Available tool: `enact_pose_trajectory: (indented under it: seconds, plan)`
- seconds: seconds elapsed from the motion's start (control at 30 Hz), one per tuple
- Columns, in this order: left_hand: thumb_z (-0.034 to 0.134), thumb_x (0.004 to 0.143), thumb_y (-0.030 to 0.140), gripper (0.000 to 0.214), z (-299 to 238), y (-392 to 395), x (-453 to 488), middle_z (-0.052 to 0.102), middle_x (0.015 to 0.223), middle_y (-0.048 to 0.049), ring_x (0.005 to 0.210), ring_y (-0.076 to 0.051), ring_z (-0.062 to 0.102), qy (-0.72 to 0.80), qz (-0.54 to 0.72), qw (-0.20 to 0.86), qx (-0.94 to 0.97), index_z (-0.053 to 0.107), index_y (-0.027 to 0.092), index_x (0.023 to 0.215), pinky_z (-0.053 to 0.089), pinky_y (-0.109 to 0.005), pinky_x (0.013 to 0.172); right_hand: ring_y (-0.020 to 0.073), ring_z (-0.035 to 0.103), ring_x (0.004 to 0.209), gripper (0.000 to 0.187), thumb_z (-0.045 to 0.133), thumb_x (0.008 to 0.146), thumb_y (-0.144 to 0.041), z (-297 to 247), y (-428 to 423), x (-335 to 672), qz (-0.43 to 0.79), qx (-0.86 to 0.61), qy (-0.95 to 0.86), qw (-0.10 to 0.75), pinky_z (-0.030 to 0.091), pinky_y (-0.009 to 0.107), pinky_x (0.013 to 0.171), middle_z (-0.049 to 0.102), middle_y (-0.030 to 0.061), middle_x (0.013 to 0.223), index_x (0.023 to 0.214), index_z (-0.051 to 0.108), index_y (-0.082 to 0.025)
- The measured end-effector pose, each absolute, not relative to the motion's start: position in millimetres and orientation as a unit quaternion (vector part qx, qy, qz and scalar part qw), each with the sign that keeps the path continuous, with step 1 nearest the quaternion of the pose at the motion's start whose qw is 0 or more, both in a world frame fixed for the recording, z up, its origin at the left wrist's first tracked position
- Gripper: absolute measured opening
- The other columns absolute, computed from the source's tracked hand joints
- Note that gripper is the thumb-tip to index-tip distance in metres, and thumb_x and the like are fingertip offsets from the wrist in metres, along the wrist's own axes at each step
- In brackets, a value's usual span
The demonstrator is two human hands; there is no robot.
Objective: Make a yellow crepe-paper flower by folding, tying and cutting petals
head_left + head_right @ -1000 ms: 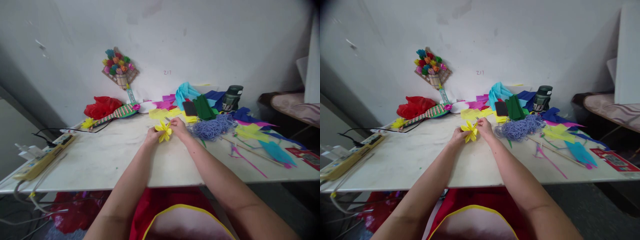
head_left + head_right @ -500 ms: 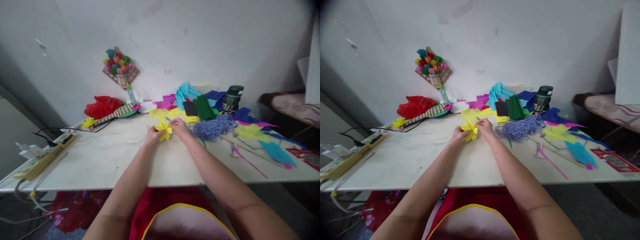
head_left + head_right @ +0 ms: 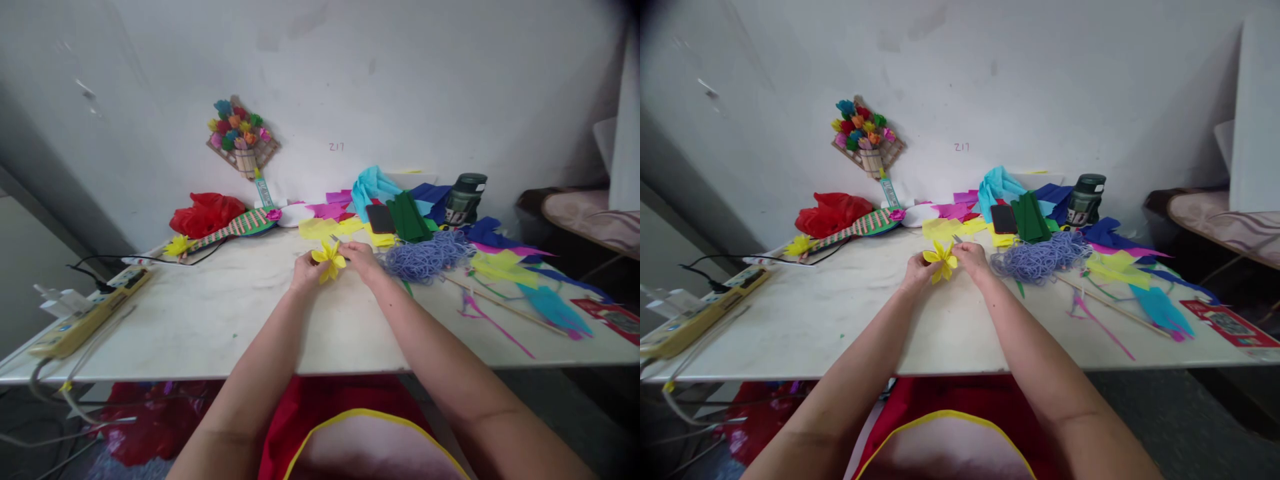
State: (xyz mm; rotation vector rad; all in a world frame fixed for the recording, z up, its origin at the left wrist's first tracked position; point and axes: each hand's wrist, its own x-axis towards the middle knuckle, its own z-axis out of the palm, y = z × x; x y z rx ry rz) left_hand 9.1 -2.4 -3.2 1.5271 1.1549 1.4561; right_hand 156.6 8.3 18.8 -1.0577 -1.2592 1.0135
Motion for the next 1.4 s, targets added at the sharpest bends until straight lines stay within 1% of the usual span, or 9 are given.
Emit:
enact_pose_trajectory:
  seconds: [0.13, 0.37, 0.53, 0.67, 0.8, 0.97, 1.13, 1.27, 1.4]
  plan:
    - [0.064, 0.057, 0.029, 0.021, -3.6, -2.1, 8.8, 0.056, 0.059, 0.0002, 0.053, -0.01, 0.048, 0.451, 0.563, 0.33, 0.609, 0.06, 0.012, 0.069, 0.035, -0.021, 0.05, 0.0159, 0.059, 0.072, 0.012, 0.062, 0.055, -0.027, 18.7, 9.1, 156.6, 0.445, -0.449, -0.521, 0.574, 0.042, 0.026, 0.07, 0.065, 0.0013, 0.068, 0.06, 0.064, -0.016]
    - [0.063, 0.057, 0.027, 0.02, 0.1, -5.4, 10.6, 0.057, 0.06, 0.0005, 0.054, -0.009, 0.048, 0.455, 0.555, 0.308, 0.625, 0.061, 0.012, 0.07, 0.037, -0.021, 0.051, 0.0134, 0.058, 0.064, 0.015, 0.067, 0.05, -0.023, 18.6, 8.8, 156.6, 0.479, -0.454, -0.487, 0.572, 0.042, 0.026, 0.069, 0.065, -0.0001, 0.062, 0.062, 0.066, -0.015]
    - [0.065, 0.055, 0.028, 0.022, 2.6, -9.6, 13.0, 0.058, 0.059, -0.0009, 0.054, -0.012, 0.052, 0.446, 0.554, 0.367, 0.6, 0.062, 0.011, 0.069, 0.038, -0.022, 0.051, 0.0128, 0.056, 0.06, 0.014, 0.066, 0.049, -0.022, 18.1, 8.9, 156.2, 0.492, -0.45, -0.471, 0.577, 0.042, 0.027, 0.066, 0.063, -0.0005, 0.058, 0.061, 0.064, -0.014]
    - [0.067, 0.054, 0.028, 0.028, 2.6, -9.9, 13.2, 0.063, 0.065, -0.0037, 0.057, -0.015, 0.056, 0.436, 0.56, 0.44, 0.55, 0.063, 0.01, 0.075, 0.042, -0.024, 0.052, 0.0132, 0.055, 0.061, 0.011, 0.065, 0.048, -0.023, 16.6, 11.1, 155.8, 0.463, -0.461, -0.484, 0.582, 0.041, 0.027, 0.066, 0.06, -0.0012, 0.056, 0.054, 0.059, -0.015]
    - [0.069, 0.053, 0.028, 0.031, 2.5, -8.5, 12.6, 0.065, 0.069, -0.0063, 0.058, -0.016, 0.058, 0.425, 0.571, 0.479, 0.514, 0.064, 0.009, 0.078, 0.044, -0.025, 0.053, 0.016, 0.058, 0.073, 0.011, 0.066, 0.047, -0.022, 15.0, 13.5, 155.5, 0.438, -0.466, -0.505, 0.579, 0.041, 0.029, 0.073, 0.063, 0.0008, 0.066, 0.053, 0.059, -0.016]
    - [0.069, 0.053, 0.028, 0.031, 2.0, -6.9, 11.9, 0.064, 0.064, -0.0063, 0.053, -0.015, 0.057, 0.418, 0.576, 0.497, 0.496, 0.064, 0.008, 0.076, 0.044, -0.026, 0.052, 0.018, 0.058, 0.088, 0.01, 0.066, 0.049, -0.023, 14.5, 14.0, 156.2, 0.442, -0.424, -0.539, 0.578, 0.04, 0.031, 0.083, 0.066, 0.0027, 0.087, 0.054, 0.06, -0.017]
    - [0.068, 0.055, 0.03, 0.03, 1.3, -6.6, 10.6, 0.062, 0.059, -0.0062, 0.048, -0.014, 0.055, 0.408, 0.568, 0.518, 0.492, 0.064, 0.007, 0.073, 0.043, -0.026, 0.049, 0.0196, 0.052, 0.105, 0.01, 0.065, 0.055, -0.025, 17.9, 10.7, 160.9, 0.423, -0.353, -0.626, 0.552, 0.037, 0.033, 0.09, 0.06, 0.0054, 0.11, 0.055, 0.058, -0.017]
    - [0.069, 0.055, 0.03, 0.033, 1.2, -7.8, 10.3, 0.063, 0.063, -0.007, 0.051, -0.015, 0.056, 0.397, 0.561, 0.526, 0.501, 0.064, 0.007, 0.077, 0.044, -0.026, 0.051, 0.0198, 0.052, 0.105, 0.01, 0.061, 0.06, -0.024, 22.9, 7.7, 166.5, 0.428, -0.358, -0.647, 0.519, 0.037, 0.034, 0.089, 0.059, 0.005, 0.111, 0.056, 0.057, -0.017]
    - [0.07, 0.054, 0.03, 0.034, 1.4, -8.9, 10.7, 0.065, 0.067, -0.0078, 0.055, -0.017, 0.058, 0.406, 0.547, 0.512, 0.524, 0.065, 0.007, 0.079, 0.044, -0.027, 0.054, 0.0184, 0.055, 0.095, 0.008, 0.059, 0.06, -0.022, 25.8, 7.4, 168.5, 0.41, -0.398, -0.642, 0.511, 0.04, 0.031, 0.083, 0.064, 0.004, 0.097, 0.063, 0.062, -0.016]
